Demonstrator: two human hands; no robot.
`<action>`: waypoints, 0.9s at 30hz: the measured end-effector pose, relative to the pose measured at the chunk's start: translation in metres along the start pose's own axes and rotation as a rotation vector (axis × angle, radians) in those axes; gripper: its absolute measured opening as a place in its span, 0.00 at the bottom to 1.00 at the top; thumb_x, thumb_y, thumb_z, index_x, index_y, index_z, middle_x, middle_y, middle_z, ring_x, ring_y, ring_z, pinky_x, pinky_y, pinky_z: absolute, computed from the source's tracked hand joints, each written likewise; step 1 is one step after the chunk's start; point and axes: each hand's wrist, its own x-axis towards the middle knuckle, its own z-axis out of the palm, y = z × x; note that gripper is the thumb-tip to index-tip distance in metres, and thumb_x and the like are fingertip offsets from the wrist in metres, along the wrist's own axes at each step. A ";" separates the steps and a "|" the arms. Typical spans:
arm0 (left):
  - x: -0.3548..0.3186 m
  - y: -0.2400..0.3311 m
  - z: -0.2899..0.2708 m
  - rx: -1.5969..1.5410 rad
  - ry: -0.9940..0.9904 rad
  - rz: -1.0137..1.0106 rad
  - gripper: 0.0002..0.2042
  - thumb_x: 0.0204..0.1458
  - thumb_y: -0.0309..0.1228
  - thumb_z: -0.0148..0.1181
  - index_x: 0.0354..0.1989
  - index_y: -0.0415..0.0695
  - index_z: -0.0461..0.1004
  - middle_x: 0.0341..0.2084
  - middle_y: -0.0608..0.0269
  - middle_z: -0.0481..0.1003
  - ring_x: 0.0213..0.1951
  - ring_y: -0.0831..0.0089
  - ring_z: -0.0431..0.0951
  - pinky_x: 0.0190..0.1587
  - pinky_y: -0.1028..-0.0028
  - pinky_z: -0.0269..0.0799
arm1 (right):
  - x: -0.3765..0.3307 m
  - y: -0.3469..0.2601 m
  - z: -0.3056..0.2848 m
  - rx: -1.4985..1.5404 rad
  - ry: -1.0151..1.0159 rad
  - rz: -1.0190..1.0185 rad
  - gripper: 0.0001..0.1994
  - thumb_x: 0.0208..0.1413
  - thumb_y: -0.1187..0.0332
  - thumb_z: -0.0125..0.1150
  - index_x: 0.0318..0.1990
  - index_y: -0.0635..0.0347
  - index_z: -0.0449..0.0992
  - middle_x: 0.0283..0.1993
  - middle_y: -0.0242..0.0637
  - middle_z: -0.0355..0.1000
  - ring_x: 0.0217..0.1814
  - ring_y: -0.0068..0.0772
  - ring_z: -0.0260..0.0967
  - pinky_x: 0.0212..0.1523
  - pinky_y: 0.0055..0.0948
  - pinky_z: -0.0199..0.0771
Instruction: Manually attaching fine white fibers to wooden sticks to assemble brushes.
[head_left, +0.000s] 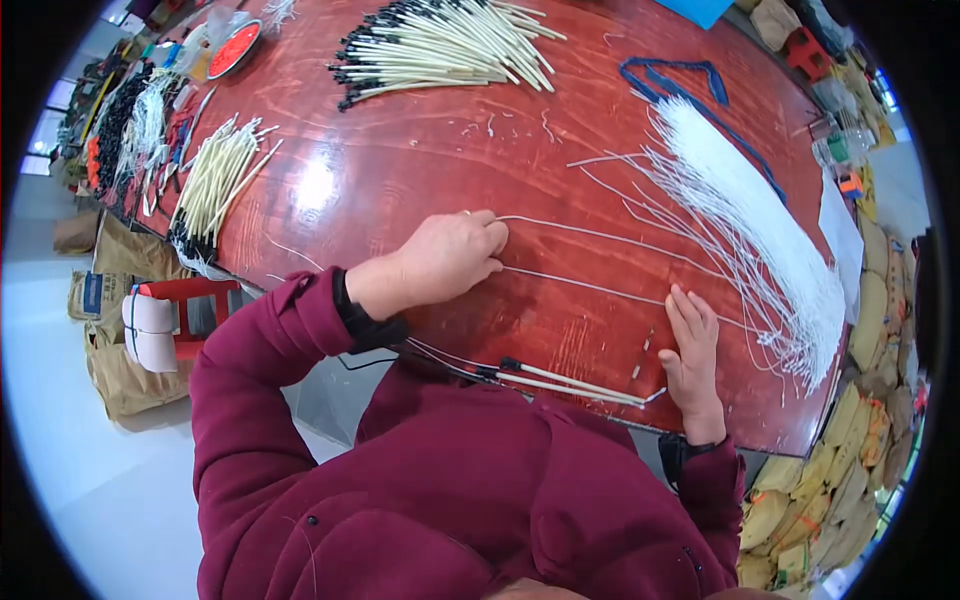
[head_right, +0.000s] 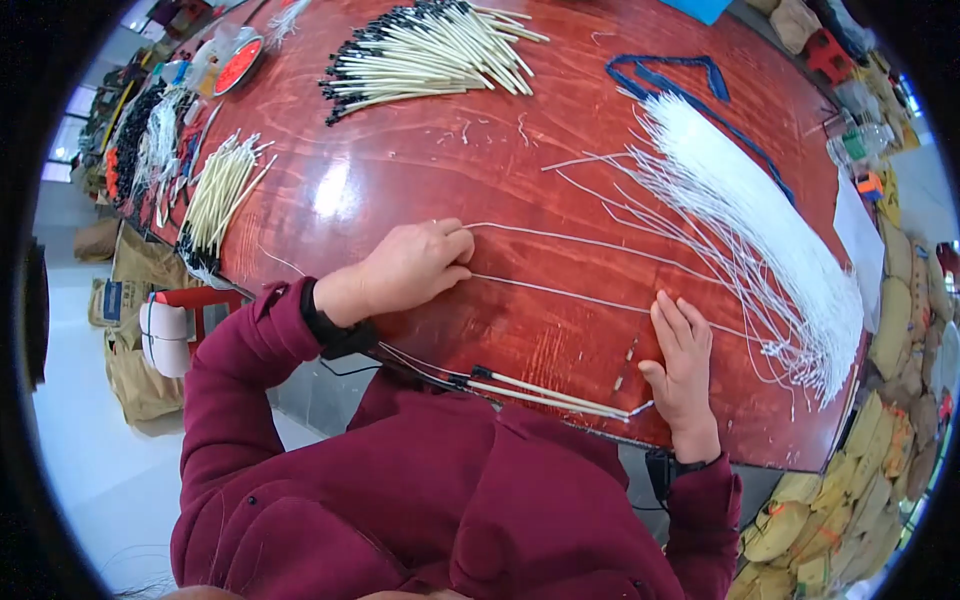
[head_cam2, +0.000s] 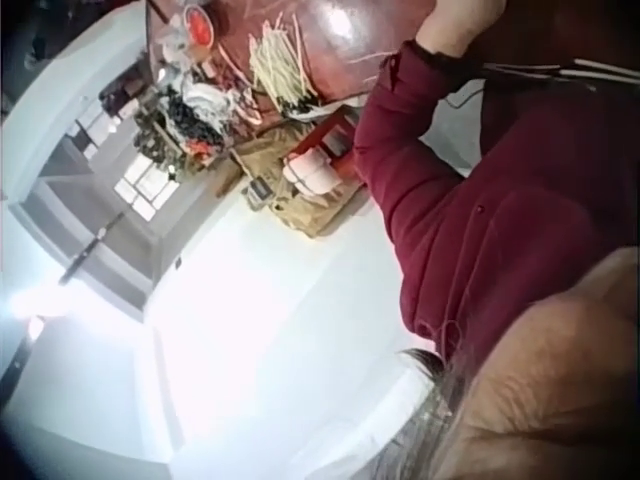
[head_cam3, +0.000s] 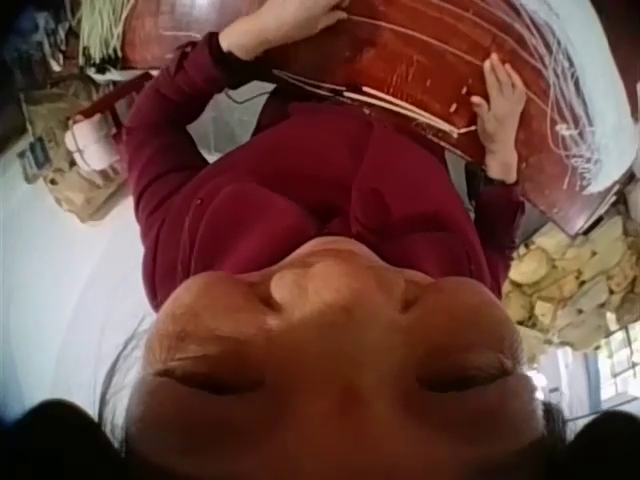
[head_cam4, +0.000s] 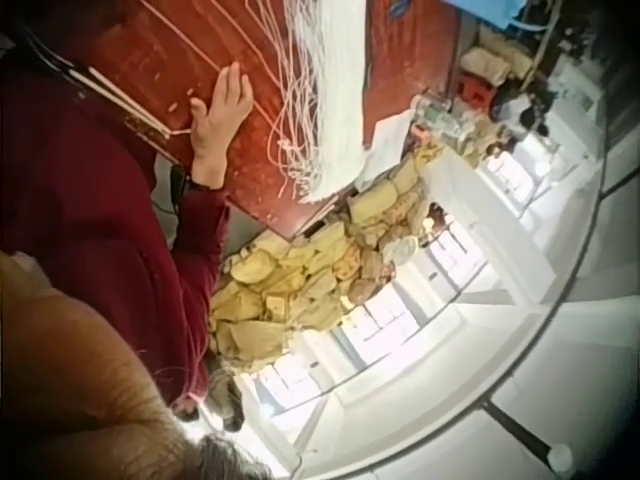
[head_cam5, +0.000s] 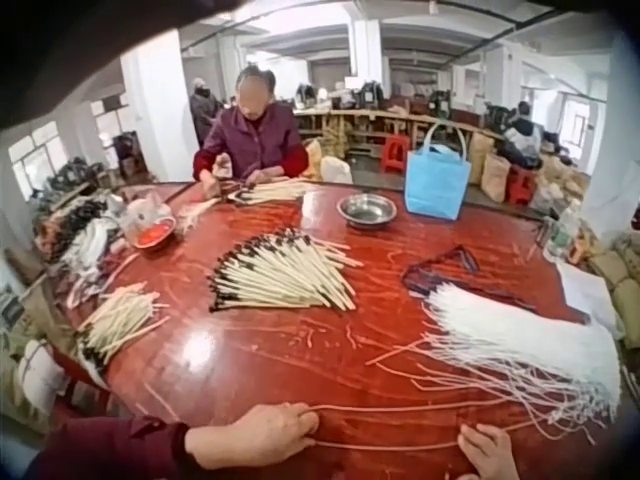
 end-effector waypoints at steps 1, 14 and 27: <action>0.007 -0.008 -0.010 -0.022 0.055 0.018 0.09 0.56 0.35 0.62 0.35 0.42 0.72 0.34 0.52 0.76 0.40 0.52 0.80 0.40 0.57 0.78 | 0.001 -0.001 0.000 0.020 0.000 0.018 0.41 0.68 0.35 0.37 0.67 0.66 0.70 0.73 0.43 0.63 0.74 0.52 0.54 0.73 0.49 0.52; 0.196 -0.210 -0.113 0.470 0.686 0.086 0.22 0.63 0.51 0.53 0.59 0.52 0.74 0.59 0.57 0.73 0.64 0.53 0.69 0.61 0.47 0.65 | 0.026 -0.007 -0.014 0.067 -0.009 0.031 0.40 0.70 0.37 0.33 0.66 0.69 0.70 0.73 0.46 0.62 0.75 0.54 0.53 0.74 0.49 0.49; 0.314 -0.279 -0.144 0.226 0.237 -0.277 0.32 0.64 0.64 0.39 0.62 0.58 0.77 0.63 0.59 0.74 0.67 0.53 0.68 0.69 0.36 0.51 | 0.072 0.003 -0.015 0.135 -0.043 0.156 0.39 0.68 0.35 0.38 0.62 0.64 0.74 0.70 0.43 0.67 0.71 0.52 0.57 0.70 0.50 0.53</action>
